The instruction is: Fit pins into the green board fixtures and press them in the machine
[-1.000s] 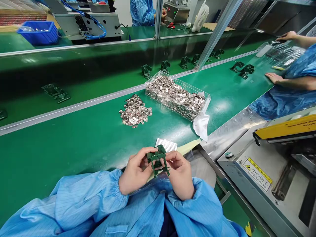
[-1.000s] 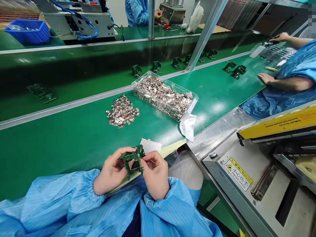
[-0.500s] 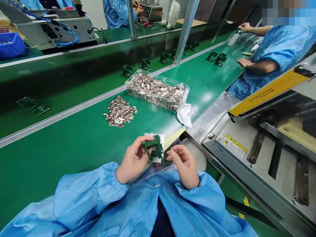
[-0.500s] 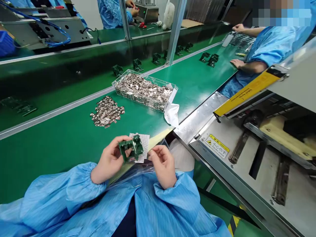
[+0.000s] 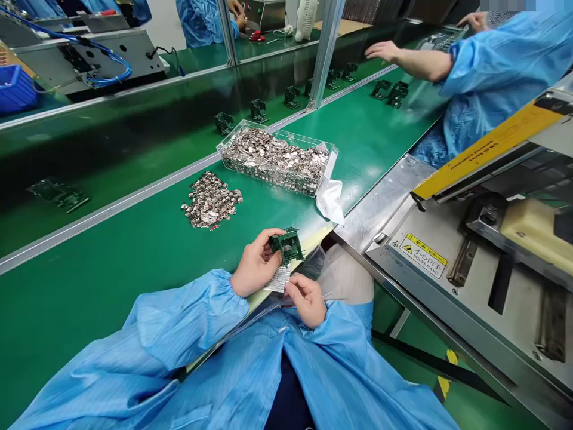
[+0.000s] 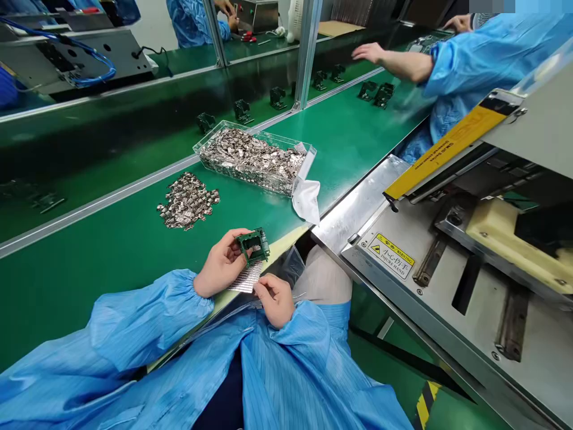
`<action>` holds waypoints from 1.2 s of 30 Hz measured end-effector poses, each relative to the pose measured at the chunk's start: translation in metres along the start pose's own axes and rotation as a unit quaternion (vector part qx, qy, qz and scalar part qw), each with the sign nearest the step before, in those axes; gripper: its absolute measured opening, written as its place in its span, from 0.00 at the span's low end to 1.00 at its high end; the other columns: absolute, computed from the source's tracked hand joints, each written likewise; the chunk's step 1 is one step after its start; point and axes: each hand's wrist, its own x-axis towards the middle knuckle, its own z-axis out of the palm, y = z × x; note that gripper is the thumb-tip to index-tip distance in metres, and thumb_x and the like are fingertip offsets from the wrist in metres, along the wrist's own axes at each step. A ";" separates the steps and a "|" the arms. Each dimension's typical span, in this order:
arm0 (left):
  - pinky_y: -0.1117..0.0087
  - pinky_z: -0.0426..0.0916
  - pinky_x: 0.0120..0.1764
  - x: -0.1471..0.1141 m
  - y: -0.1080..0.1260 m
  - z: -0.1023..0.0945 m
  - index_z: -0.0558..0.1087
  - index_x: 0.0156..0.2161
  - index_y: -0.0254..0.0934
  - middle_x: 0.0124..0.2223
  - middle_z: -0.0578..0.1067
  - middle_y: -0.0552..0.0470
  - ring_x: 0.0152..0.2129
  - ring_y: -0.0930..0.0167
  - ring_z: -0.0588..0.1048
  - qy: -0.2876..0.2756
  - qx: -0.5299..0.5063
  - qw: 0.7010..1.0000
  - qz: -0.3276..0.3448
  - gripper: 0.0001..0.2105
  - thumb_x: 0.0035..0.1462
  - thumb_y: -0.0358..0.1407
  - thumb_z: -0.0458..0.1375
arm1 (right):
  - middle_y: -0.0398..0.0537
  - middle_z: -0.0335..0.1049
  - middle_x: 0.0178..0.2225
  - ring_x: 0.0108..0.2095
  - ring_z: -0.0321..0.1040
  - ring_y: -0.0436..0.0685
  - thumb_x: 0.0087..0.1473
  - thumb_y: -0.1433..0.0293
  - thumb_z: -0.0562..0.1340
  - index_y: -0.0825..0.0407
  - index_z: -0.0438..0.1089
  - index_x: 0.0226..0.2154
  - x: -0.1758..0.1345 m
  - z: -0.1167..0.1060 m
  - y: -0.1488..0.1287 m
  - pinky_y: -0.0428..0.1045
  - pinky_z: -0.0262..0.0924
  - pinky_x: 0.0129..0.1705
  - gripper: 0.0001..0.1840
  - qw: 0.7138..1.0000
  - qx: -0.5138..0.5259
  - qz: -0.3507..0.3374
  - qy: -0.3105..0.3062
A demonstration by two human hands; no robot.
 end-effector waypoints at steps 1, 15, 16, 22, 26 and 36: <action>0.70 0.73 0.41 0.000 0.000 0.000 0.66 0.52 0.37 0.40 0.75 0.48 0.39 0.69 0.76 0.000 0.001 1.000 -0.002 0.17 0.57 0.31 0.57 | 0.46 0.67 0.24 0.28 0.65 0.55 0.59 0.50 0.54 0.51 0.69 0.22 0.000 -0.002 0.001 0.50 0.62 0.33 0.25 1.000 -0.016 -0.009 -0.006; 0.72 0.74 0.34 -0.001 0.007 -0.003 0.66 0.50 0.37 0.37 0.72 0.51 0.30 0.73 0.74 0.040 -0.112 0.993 0.009 0.18 0.57 0.42 0.60 | 0.54 0.78 0.34 0.35 0.75 0.63 0.57 0.74 0.57 0.53 0.78 0.34 0.003 -0.047 -0.013 0.55 0.68 0.39 0.13 0.966 -0.248 0.024 -0.067; 0.72 0.74 0.33 -0.003 0.007 -0.003 0.66 0.51 0.38 0.36 0.72 0.52 0.29 0.73 0.73 0.035 -0.114 0.993 0.004 0.18 0.58 0.42 0.60 | 0.54 0.78 0.35 0.36 0.75 0.62 0.58 0.72 0.56 0.52 0.78 0.36 0.003 -0.051 -0.021 0.54 0.68 0.40 0.13 0.967 -0.249 0.010 -0.056; 0.74 0.69 0.29 -0.010 0.010 -0.003 0.65 0.53 0.39 0.32 0.71 0.53 0.24 0.75 0.71 0.005 -0.089 0.996 0.005 0.17 0.61 0.41 0.57 | 0.45 0.78 0.34 0.33 0.75 0.56 0.56 0.70 0.65 0.47 0.78 0.36 0.011 -0.051 -0.063 0.49 0.69 0.36 0.05 0.981 -0.127 -0.081 0.122; 0.73 0.68 0.33 -0.012 0.011 -0.001 0.65 0.53 0.39 0.33 0.72 0.52 0.27 0.73 0.72 0.018 -0.067 0.997 0.016 0.16 0.62 0.41 0.56 | 0.44 0.76 0.29 0.30 0.72 0.55 0.55 0.74 0.66 0.49 0.76 0.32 0.024 -0.037 -0.071 0.49 0.66 0.32 0.04 0.968 -0.124 -0.150 0.159; 0.73 0.68 0.33 -0.015 0.013 0.001 0.65 0.53 0.39 0.33 0.72 0.53 0.29 0.72 0.73 -0.003 -0.073 0.997 0.027 0.14 0.62 0.37 0.54 | 0.50 0.64 0.33 0.36 0.62 0.58 0.58 0.78 0.56 0.52 0.72 0.35 0.030 -0.012 -0.079 0.54 0.61 0.36 0.09 0.930 -0.238 -0.214 0.180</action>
